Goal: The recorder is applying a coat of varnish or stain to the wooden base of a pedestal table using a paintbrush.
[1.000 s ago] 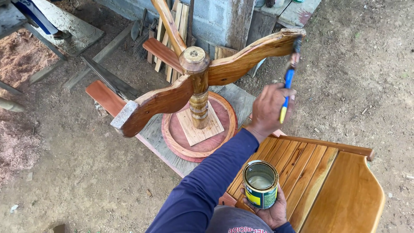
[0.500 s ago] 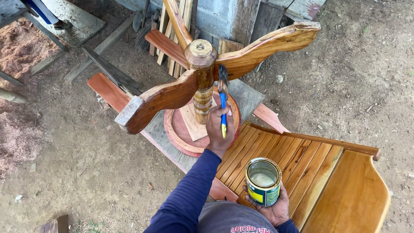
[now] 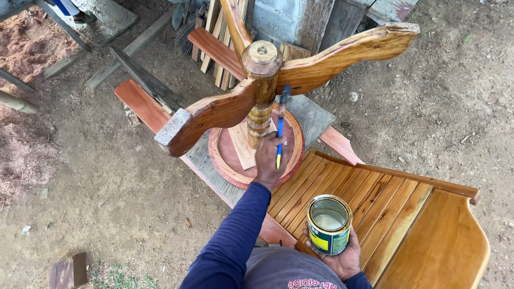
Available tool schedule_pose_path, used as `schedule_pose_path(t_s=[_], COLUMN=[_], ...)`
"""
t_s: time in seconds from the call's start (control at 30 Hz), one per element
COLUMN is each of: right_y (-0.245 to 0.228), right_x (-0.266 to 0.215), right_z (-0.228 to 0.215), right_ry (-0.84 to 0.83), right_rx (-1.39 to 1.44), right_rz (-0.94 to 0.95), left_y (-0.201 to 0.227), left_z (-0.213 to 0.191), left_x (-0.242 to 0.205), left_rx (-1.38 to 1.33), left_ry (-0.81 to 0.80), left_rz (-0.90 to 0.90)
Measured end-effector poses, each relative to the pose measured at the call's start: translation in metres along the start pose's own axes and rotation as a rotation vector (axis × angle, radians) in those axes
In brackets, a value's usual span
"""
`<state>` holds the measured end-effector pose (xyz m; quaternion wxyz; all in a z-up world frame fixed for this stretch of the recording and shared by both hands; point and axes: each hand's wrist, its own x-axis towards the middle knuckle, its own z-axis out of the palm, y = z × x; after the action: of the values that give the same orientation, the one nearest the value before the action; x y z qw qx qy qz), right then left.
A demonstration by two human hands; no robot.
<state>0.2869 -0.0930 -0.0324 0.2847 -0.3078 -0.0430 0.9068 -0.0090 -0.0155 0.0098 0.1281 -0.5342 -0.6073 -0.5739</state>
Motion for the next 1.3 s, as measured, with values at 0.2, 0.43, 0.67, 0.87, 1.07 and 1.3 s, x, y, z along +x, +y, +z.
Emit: schedule_pose_path(t_s=[0.2, 0.43, 0.67, 0.87, 1.07, 1.3], right_y=[-0.002, -0.014, -0.059, -0.135, -0.204, -0.223], right_x=[0.006, 0.015, 0.037, 0.09, 0.165, 0.249], right_z=[-0.004, -0.001, 0.005, 0.057, 0.134, 0.183], right_ry=[0.023, -0.031, -0.32, -0.378, -0.298, -0.43], right_rx=[-0.004, -0.011, 0.126, 0.23, 0.306, 0.37], right_rz=[0.009, -0.083, -0.194, -0.372, -0.508, -0.514], left_y=[0.035, 0.109, 0.081, 0.03, 0.012, -0.002], left_z=[-0.045, -0.136, -0.174, -0.194, -0.211, -0.217], left_x=[-0.02, -0.068, -0.123, -0.053, 0.034, 0.05], left_rx=[-0.031, -0.166, -0.075, -0.457, -0.63, -0.756], left_ry=[-0.074, -0.327, -0.207, 0.421, 0.731, 0.719], left_rz=[0.056, -0.034, -1.005, -0.717, -0.553, -0.606])
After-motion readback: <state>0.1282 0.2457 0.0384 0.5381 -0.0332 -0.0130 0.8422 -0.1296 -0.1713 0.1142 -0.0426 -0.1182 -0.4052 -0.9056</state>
